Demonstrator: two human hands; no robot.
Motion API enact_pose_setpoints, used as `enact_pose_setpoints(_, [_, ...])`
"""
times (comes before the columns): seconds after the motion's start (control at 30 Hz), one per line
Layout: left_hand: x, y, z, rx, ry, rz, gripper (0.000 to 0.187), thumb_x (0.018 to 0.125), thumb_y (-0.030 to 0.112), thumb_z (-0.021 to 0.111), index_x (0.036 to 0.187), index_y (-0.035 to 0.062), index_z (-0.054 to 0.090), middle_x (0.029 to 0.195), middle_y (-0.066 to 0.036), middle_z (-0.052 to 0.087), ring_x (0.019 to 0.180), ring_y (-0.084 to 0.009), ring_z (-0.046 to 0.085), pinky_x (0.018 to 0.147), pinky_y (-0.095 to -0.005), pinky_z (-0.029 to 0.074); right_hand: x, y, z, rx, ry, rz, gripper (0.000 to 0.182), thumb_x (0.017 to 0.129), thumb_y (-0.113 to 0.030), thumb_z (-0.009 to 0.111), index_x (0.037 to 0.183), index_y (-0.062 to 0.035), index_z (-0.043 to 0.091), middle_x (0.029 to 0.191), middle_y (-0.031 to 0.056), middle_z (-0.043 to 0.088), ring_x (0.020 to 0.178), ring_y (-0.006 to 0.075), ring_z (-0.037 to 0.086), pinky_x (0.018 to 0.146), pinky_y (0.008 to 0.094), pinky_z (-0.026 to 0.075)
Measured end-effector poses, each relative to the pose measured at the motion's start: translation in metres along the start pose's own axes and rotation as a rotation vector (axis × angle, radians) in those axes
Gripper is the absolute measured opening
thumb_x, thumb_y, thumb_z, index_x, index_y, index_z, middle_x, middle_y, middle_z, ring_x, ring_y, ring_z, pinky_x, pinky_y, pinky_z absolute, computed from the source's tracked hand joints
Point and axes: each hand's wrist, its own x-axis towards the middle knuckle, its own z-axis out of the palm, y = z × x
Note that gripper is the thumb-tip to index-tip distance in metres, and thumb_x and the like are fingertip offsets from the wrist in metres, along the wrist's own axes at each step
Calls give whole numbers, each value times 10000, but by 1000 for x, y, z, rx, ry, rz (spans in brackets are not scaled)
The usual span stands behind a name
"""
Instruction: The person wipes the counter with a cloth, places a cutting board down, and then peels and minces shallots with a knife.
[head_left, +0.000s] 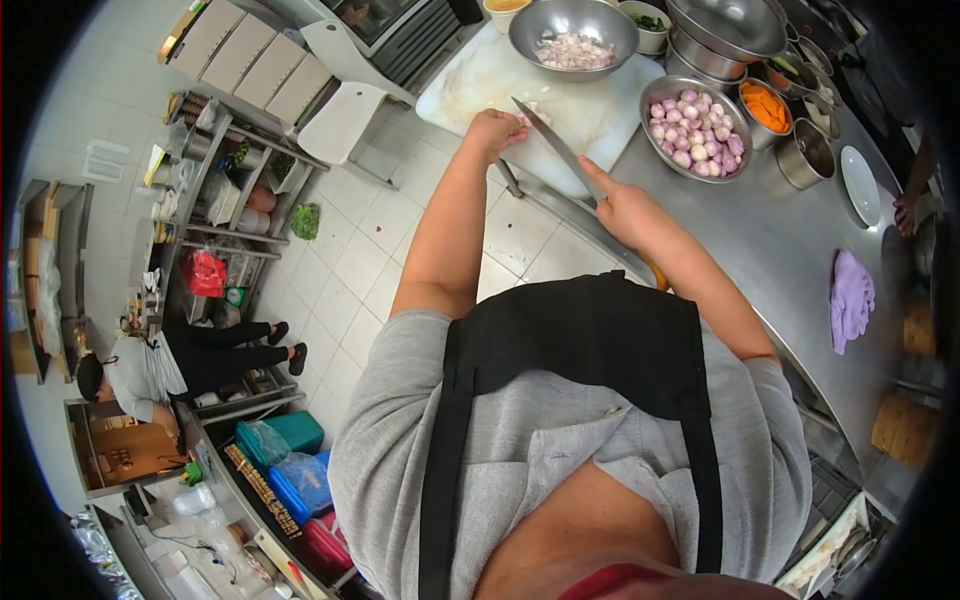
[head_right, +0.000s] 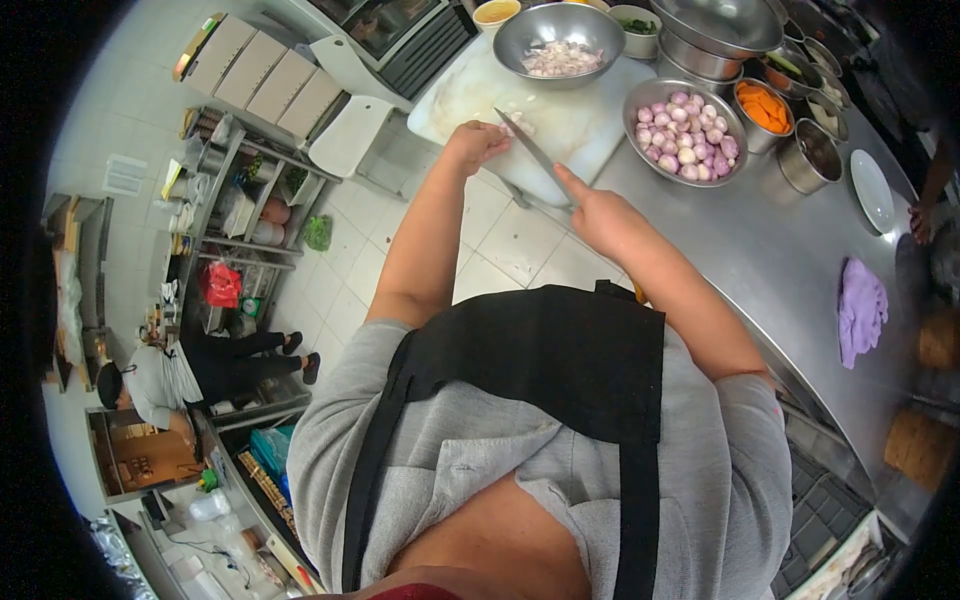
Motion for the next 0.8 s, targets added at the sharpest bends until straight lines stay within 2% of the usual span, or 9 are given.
enact_pose_setpoints(0.3, [6,-2,-2,-14,13,-1,198,841,-23,587,990,-91,477,1001,-161,562,894,-252,615,814,-319,562,19,2,4,-19,7,-39,710,833,-73,440,1461,-280,181,746,240,589,666,340,583,679,427,459])
enact_pose_setpoints(0.37, [6,-2,-2,-19,12,-2,192,841,-21,589,984,-88,479,998,-161,564,891,-251,616,812,-318,562,20,-10,-3,-35,-57,17,701,832,-71,445,1462,-235,186,869,260,618,783,356,615,732,435,474])
enact_pose_setpoints(0.47, [7,-4,-3,-11,-10,0,186,839,-12,599,971,-79,485,984,-157,569,884,-248,619,806,-315,562,31,-7,2,-12,-61,-5,701,837,-74,454,1464,-222,178,895,257,620,804,354,617,745,426,477])
enact_pose_setpoints(0.6, [6,-2,-1,-13,8,0,194,834,-2,614,968,-76,495,969,-150,582,873,-239,625,803,-310,563,45,-2,10,-3,2,-53,730,818,-62,440,1467,-254,166,790,250,603,686,339,593,695,419,471])
enact_pose_setpoints(0.67, [5,-2,-1,-3,7,-2,200,832,1,620,970,-78,498,968,-148,586,869,-237,626,803,-309,563,44,-19,-1,-3,-111,51,705,839,-74,459,1467,-209,167,945,254,621,832,344,619,764,416,479])
enact_pose_setpoints(0.8, [7,-3,-1,0,-11,-21,212,829,9,630,975,-85,509,966,-145,593,864,-229,629,804,-303,563,56,-6,11,-17,-121,51,714,838,-70,459,1467,-224,161,962,256,619,865,346,614,785,417,473])
